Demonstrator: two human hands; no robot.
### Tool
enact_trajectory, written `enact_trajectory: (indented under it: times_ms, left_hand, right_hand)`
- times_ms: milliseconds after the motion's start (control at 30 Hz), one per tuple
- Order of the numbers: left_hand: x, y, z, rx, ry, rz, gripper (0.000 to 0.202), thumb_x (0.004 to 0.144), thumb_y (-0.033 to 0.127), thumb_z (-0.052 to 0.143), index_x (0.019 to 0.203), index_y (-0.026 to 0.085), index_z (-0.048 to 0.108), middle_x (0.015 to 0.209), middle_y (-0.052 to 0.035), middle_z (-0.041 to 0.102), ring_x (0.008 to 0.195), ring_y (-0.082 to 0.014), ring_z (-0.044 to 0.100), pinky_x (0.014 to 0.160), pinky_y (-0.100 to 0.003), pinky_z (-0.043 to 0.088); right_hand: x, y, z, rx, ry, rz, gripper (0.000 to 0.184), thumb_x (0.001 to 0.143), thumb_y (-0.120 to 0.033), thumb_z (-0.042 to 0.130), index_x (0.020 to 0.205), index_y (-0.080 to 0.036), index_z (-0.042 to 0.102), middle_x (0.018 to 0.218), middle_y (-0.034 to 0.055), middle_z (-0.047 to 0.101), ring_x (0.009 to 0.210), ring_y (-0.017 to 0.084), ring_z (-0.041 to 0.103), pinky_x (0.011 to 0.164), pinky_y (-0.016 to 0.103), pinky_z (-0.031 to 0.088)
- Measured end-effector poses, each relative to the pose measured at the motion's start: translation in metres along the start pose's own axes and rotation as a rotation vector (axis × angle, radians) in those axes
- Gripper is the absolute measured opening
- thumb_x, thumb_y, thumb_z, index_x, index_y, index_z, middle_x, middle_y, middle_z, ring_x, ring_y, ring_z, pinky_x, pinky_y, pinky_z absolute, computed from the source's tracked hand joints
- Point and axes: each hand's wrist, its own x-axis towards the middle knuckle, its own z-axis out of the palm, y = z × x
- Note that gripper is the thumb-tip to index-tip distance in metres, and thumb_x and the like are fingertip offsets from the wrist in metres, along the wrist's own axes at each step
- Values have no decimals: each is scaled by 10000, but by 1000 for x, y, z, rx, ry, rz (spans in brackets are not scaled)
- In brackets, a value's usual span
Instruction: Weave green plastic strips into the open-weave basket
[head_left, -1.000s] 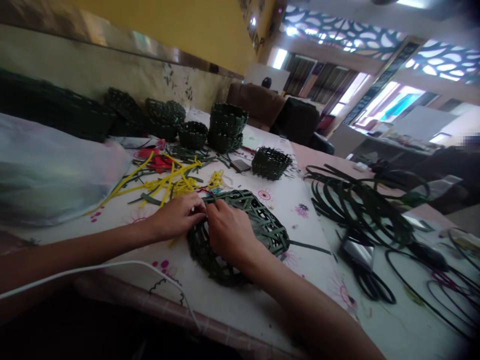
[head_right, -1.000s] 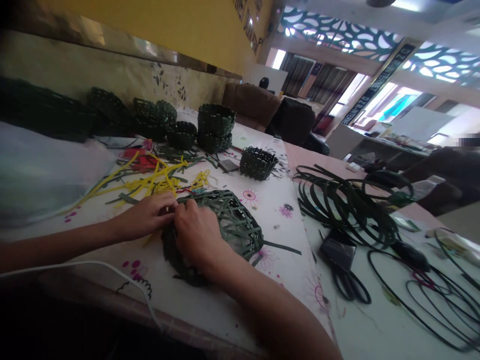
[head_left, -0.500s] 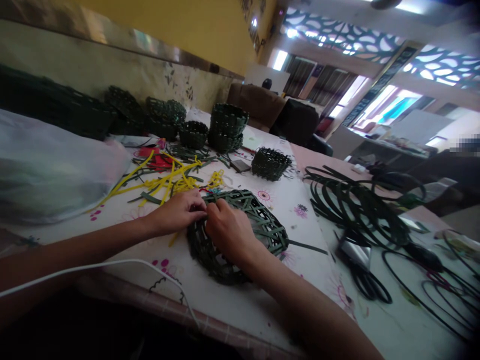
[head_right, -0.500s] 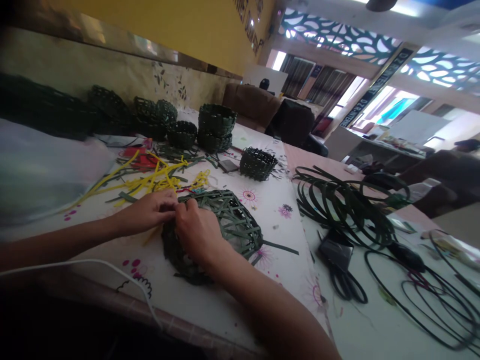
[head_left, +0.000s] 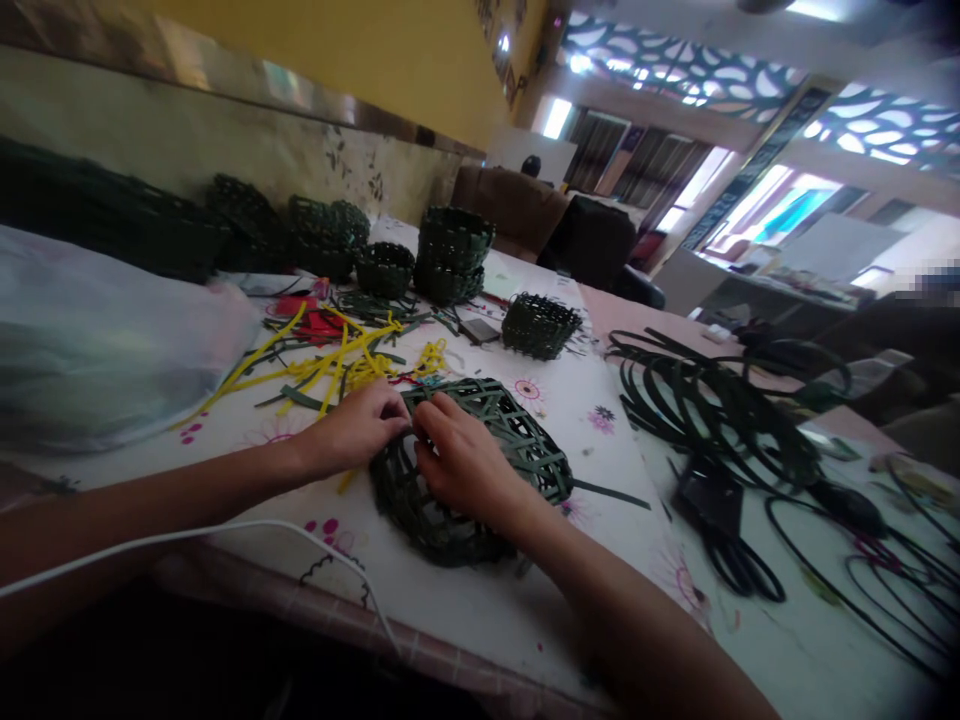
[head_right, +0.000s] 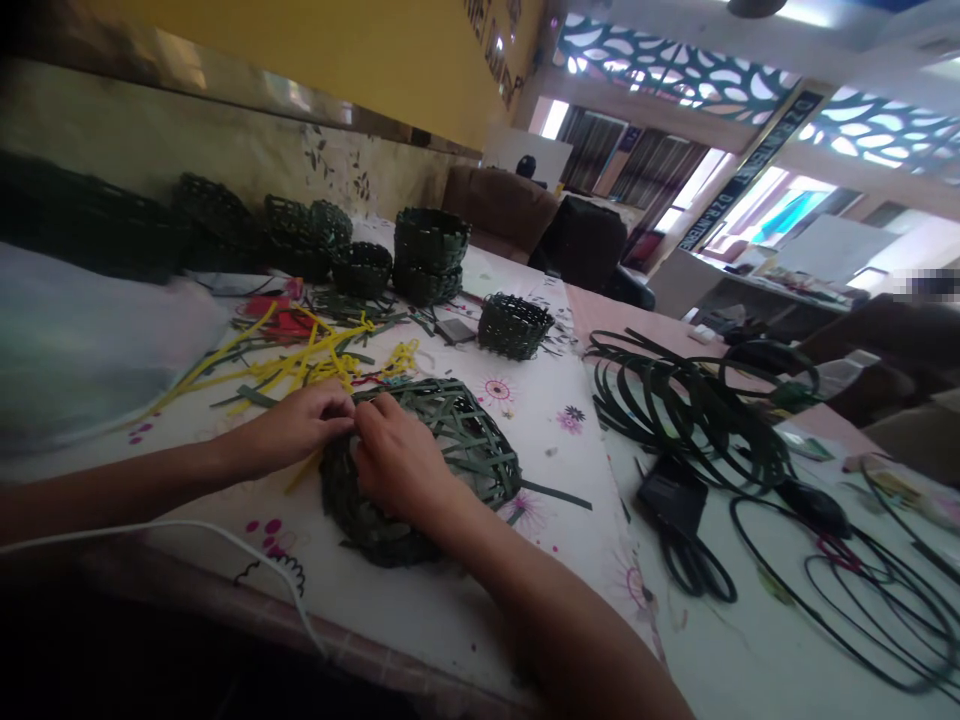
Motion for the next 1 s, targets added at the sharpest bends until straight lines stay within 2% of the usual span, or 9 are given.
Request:
enact_trajectory:
  times_ms: [133,300,400,500,633,767,1000]
  left_hand:
    - [-2,1,-2,47,22,42,145,735,277,547,678,170,627,769,-23,559,766,-181,535,760,-320,462]
    - [-3,3,-4,65,21,20,161,735,283,528,661,168,613,762,-37,577,756,-185,545,726,-315,452]
    - [-3,2,-6,55,1,6,191,741,321,519,659,175,610,731,-32,594,718,-181,542,666,-301,437]
    - [-3,-1,-8,61,-6,16,223,739,366,515,657,181,610,734,-34,606,734,-192,557,666,-304,431]
    - [0,-3,-9,43,-65,26,232,719,388,519,685,183,622,763,-33,618,783,-208,580,709,-310,437]
    - [1,-2,-7,-51,-107,-38,297,690,477,577,703,182,609,710,-8,597,731,-193,554,665,-289,430]
    - [3,-11,-6,-117,-36,-96,336,698,519,609,673,184,592,659,10,576,672,-159,507,605,-250,408]
  right_hand:
    - [-7,-4,9,-103,34,-57,190,979,-158,423,1001,-143,611,985,88,582,817,177,533,706,278,409]
    - [-15,-8,2,-215,-55,-178,284,1034,-296,410,942,-186,655,962,72,612,828,190,549,678,285,391]
    - [-21,-13,-5,-255,-78,-238,280,1034,-264,389,988,-199,657,1019,74,622,865,199,552,691,295,397]
    - [-24,-17,-9,-285,-104,-282,267,1028,-241,381,1026,-188,642,1060,84,628,859,203,548,694,310,410]
    - [-25,-19,-8,-290,-77,-317,269,1031,-257,367,1034,-180,625,1104,82,628,846,207,554,666,321,423]
    - [-25,-17,-8,-283,-56,-332,287,1037,-258,343,1046,-174,618,1120,78,622,837,204,564,656,325,439]
    - [-23,-16,-8,-292,-90,-374,248,1023,-231,372,1052,-159,607,1062,86,608,782,201,557,622,346,471]
